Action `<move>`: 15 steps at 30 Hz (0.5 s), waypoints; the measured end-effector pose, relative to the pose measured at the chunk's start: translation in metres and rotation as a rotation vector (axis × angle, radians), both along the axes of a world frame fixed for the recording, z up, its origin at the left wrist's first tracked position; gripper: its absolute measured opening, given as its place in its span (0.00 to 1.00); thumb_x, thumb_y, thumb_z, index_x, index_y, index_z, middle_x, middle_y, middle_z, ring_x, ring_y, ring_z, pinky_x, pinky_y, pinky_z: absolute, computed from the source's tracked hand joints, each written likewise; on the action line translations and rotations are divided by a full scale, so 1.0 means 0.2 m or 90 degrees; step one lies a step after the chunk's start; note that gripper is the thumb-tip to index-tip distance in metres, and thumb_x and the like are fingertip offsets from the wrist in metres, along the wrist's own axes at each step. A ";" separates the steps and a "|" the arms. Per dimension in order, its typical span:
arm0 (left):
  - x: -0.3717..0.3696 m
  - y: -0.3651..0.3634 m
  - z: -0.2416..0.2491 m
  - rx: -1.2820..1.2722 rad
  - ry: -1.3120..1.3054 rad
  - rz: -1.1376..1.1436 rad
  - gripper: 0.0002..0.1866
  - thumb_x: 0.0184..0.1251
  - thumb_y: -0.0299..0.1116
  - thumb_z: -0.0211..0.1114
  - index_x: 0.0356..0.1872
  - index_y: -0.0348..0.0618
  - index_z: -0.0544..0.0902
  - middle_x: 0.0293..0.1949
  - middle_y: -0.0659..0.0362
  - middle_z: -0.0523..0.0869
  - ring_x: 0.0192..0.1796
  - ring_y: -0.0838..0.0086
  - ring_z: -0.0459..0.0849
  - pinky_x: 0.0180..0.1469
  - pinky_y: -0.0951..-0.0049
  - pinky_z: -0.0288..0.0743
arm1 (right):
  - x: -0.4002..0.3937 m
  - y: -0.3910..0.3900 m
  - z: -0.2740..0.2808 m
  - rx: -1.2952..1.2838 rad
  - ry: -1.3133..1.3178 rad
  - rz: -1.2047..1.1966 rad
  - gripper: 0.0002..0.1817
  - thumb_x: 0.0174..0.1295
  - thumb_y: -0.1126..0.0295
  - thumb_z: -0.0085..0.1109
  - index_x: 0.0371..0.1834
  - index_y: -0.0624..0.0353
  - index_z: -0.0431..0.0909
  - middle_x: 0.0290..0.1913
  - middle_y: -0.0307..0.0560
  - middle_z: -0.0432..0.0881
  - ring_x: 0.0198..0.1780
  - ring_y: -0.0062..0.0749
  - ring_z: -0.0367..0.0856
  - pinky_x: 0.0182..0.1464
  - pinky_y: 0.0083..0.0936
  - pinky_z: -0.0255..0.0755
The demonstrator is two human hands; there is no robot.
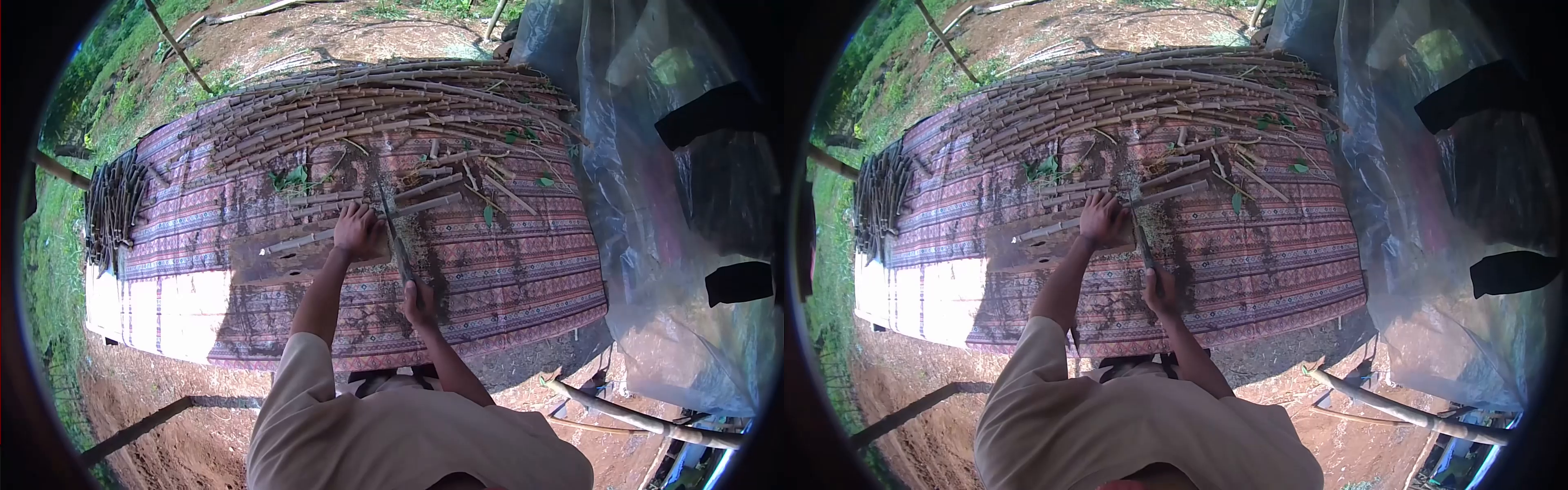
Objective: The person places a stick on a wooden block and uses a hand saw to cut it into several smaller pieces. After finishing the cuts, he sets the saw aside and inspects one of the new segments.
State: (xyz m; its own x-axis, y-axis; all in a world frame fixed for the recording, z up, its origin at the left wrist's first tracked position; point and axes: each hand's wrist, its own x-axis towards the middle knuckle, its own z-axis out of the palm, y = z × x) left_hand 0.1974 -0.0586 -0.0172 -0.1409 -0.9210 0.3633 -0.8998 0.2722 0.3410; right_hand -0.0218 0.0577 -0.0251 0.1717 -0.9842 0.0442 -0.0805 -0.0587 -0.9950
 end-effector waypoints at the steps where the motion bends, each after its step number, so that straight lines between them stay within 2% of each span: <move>1: 0.01 0.00 0.01 0.012 0.001 -0.009 0.15 0.68 0.46 0.61 0.33 0.45 0.76 0.39 0.55 0.78 0.49 0.56 0.75 0.56 0.56 0.68 | 0.04 -0.07 0.02 -0.018 -0.002 -0.007 0.15 0.74 0.64 0.47 0.29 0.60 0.70 0.18 0.37 0.67 0.21 0.19 0.66 0.24 0.28 0.58; 5: 0.02 -0.02 0.00 -0.012 -0.012 0.022 0.13 0.66 0.44 0.61 0.33 0.45 0.76 0.39 0.55 0.78 0.49 0.56 0.75 0.56 0.56 0.68 | 0.12 -0.24 0.07 -0.054 -0.004 -0.016 0.14 0.75 0.65 0.46 0.31 0.60 0.71 0.19 0.36 0.67 0.22 0.18 0.65 0.25 0.26 0.58; 10: 0.01 -0.01 -0.01 -0.004 0.009 0.026 0.13 0.66 0.44 0.61 0.33 0.44 0.76 0.39 0.54 0.78 0.49 0.56 0.75 0.55 0.55 0.68 | 0.02 -0.01 0.16 0.015 -0.029 0.010 0.12 0.74 0.65 0.48 0.34 0.61 0.74 0.20 0.33 0.72 0.23 0.15 0.69 0.24 0.22 0.60; 14: 0.00 0.00 -0.01 -0.022 -0.009 0.029 0.13 0.66 0.44 0.62 0.33 0.44 0.76 0.40 0.54 0.78 0.50 0.55 0.75 0.55 0.55 0.69 | 0.04 -0.09 0.04 -0.134 0.055 -0.039 0.13 0.74 0.64 0.49 0.34 0.62 0.74 0.19 0.37 0.71 0.20 0.19 0.71 0.23 0.26 0.61; 15: 0.00 0.00 0.00 -0.012 -0.011 0.026 0.14 0.66 0.44 0.62 0.33 0.44 0.77 0.40 0.54 0.79 0.50 0.55 0.75 0.55 0.55 0.69 | 0.07 -0.16 0.07 -0.090 0.029 -0.031 0.14 0.74 0.64 0.48 0.34 0.62 0.74 0.19 0.38 0.71 0.20 0.20 0.71 0.23 0.26 0.61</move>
